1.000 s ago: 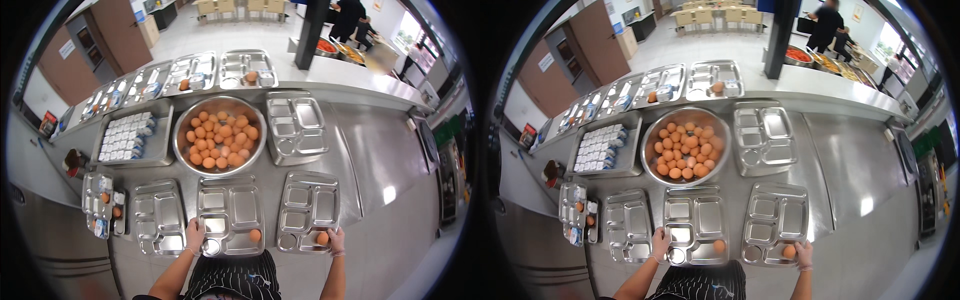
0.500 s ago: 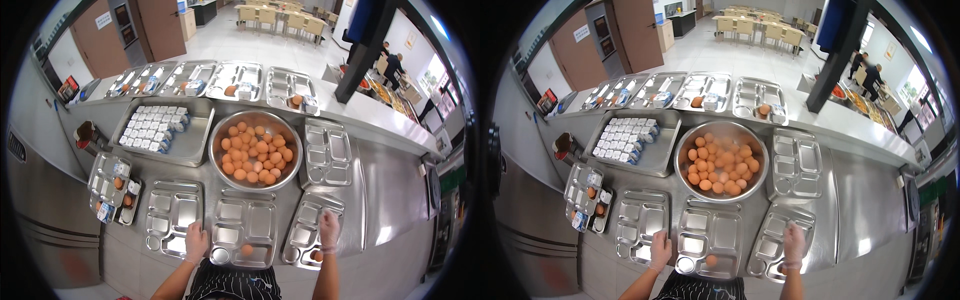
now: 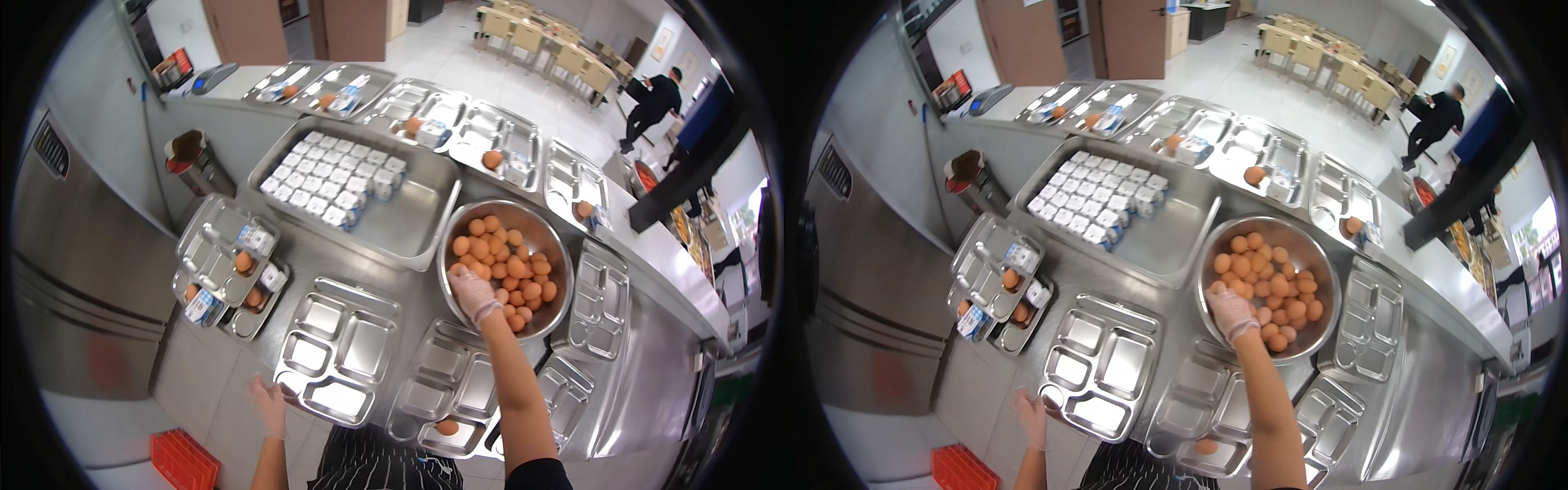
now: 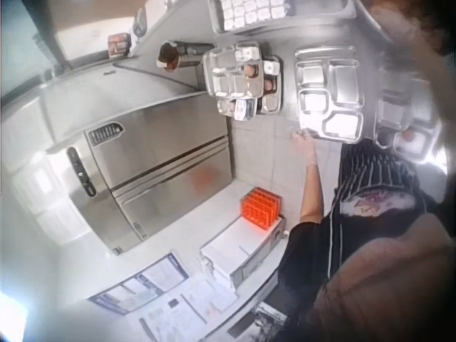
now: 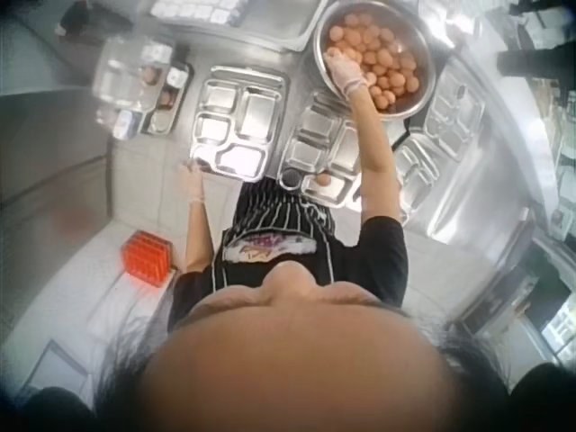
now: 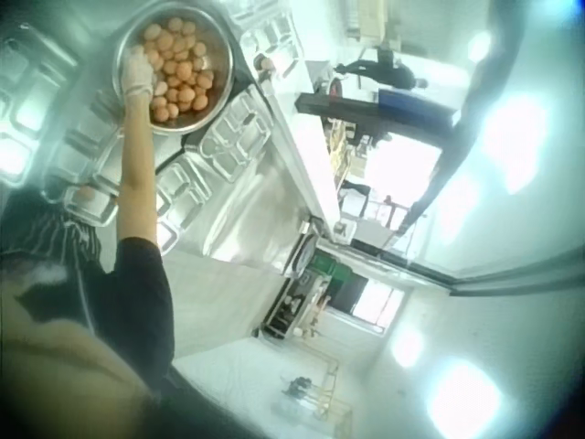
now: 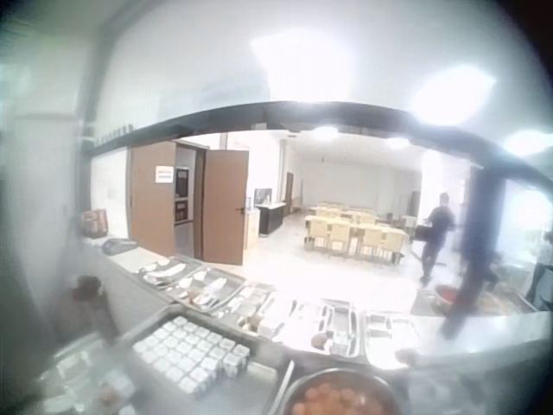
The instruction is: The person assembles cafeteria trays by placing a boiled egg and a small milk carton into each compartment of a metal tray. They repeat this process for multiple trays lined up on a stainless steel counter in a cafeteria setting.
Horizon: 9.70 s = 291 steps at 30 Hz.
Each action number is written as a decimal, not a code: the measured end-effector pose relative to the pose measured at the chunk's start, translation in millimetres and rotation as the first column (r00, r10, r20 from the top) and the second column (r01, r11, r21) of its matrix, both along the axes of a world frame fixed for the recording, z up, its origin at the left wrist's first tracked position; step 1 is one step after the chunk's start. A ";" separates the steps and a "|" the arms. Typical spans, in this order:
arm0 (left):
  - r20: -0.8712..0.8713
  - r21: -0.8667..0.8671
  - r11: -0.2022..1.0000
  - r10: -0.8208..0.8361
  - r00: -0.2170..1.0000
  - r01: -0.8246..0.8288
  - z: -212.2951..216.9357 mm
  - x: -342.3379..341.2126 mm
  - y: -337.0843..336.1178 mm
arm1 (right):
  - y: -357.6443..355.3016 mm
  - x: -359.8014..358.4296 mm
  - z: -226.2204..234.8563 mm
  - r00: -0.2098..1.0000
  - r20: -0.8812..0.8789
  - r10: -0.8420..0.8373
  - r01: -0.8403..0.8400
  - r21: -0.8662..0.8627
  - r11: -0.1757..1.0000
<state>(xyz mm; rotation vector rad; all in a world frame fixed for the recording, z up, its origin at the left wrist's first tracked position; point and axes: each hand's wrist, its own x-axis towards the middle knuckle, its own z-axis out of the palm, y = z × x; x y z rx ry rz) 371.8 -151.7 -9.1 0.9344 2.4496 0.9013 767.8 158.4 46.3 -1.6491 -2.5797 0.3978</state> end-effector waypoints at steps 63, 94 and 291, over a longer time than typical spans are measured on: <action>0.183 -0.137 0.779 -0.588 0.788 0.612 3.9 -62.1 63.0 | -231.1 -141.0 -22.0 0.742 -0.401 -0.537 0.512 -0.177 0.841; 0.040 0.303 0.588 -0.794 0.606 0.750 31.2 -143.9 121.5 | 205.4 -244.8 -7.0 0.871 0.180 -0.456 0.371 0.367 0.853; 0.129 0.308 0.307 -0.951 0.280 0.901 64.8 12.0 216.8 | -152.2 17.8 20.7 0.220 -0.766 -0.604 0.924 -0.034 0.380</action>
